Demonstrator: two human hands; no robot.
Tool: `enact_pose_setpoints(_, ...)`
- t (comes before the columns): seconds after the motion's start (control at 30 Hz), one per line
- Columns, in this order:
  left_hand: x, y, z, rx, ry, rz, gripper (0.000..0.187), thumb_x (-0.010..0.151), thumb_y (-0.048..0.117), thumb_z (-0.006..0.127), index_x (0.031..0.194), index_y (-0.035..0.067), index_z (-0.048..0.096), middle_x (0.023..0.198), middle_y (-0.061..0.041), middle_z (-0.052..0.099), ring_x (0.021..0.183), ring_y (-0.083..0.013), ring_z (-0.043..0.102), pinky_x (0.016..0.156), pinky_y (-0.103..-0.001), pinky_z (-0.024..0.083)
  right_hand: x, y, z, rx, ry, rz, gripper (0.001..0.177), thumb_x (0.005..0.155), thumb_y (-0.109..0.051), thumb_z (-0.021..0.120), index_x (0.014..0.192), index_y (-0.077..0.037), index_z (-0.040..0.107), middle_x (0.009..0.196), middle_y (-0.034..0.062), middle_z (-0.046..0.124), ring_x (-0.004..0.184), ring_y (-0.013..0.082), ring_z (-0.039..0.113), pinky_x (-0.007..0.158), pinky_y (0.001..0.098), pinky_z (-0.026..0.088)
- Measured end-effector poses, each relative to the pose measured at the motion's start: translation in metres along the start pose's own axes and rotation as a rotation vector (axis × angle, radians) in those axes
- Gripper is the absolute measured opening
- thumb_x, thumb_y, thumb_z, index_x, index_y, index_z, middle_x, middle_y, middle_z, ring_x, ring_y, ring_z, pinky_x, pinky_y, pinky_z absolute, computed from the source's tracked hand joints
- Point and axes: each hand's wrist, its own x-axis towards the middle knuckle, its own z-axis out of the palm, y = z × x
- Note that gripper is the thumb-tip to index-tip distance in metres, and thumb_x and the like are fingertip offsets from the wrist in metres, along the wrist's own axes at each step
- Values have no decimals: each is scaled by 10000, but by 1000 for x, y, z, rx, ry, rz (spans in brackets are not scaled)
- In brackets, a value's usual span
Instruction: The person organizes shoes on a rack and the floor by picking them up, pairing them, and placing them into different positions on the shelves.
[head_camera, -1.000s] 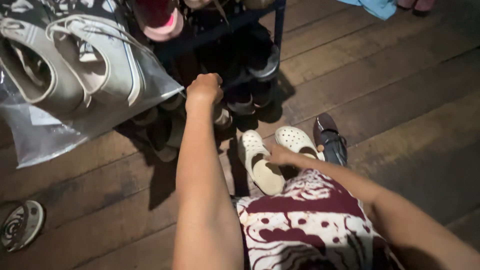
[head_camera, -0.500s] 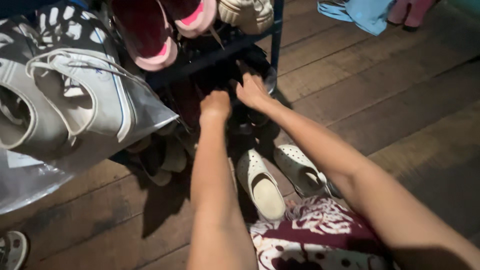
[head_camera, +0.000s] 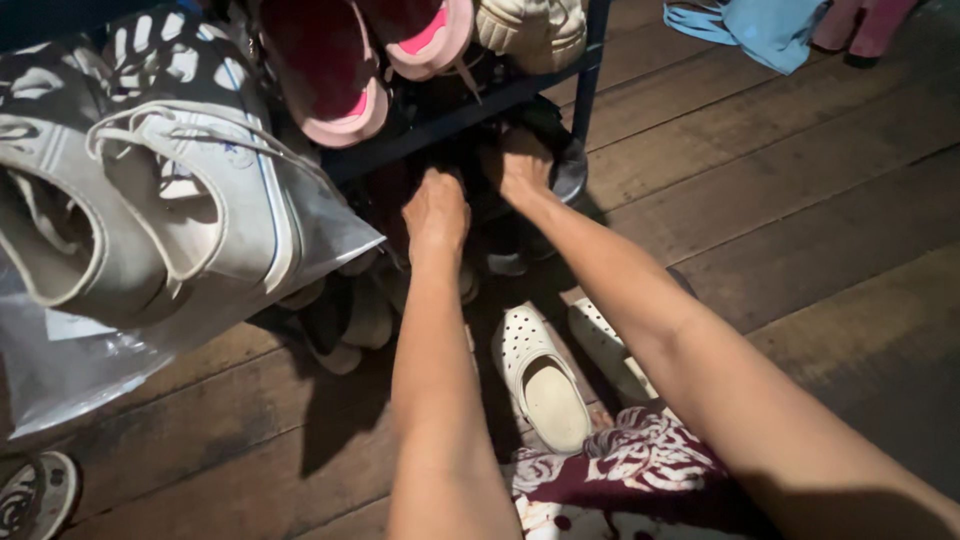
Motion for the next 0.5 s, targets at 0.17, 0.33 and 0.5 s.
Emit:
enact_pose_setpoints(0.17, 0, -16, 6, -30, 157, -135, 193, 929, 68, 536, 1020, 35, 703, 988, -238, 735, 886, -443, 721, 775, -544, 572, -48, -4, -32, -75, 22, 94, 328, 923, -372, 649, 969, -60, 737, 1031, 206, 731, 991, 422, 691, 861, 522, 545)
enact_pose_setpoints(0.33, -9, -24, -5, 141, 58, -196, 278, 1011, 131, 464, 1015, 52, 731, 1042, -207, 748, 972, -409, 729, 827, -528, 583, -123, -4, -91, 159, 154, -98, 283, 858, -272, 648, 1064, -108, 751, 1057, 172, 732, 945, 422, 680, 811, 509, 534)
enact_pose_setpoints(0.5, -27, -12, -18, 172, -345, 10, 278, 910, 75, 553, 1117, 42, 735, 1208, -251, 677, 1115, -428, 668, 909, -495, 559, -197, 36, -130, 159, 70, -100, 338, 852, -265, 656, 1138, -109, 743, 1017, 180, 721, 898, 381, 694, 811, 463, 543)
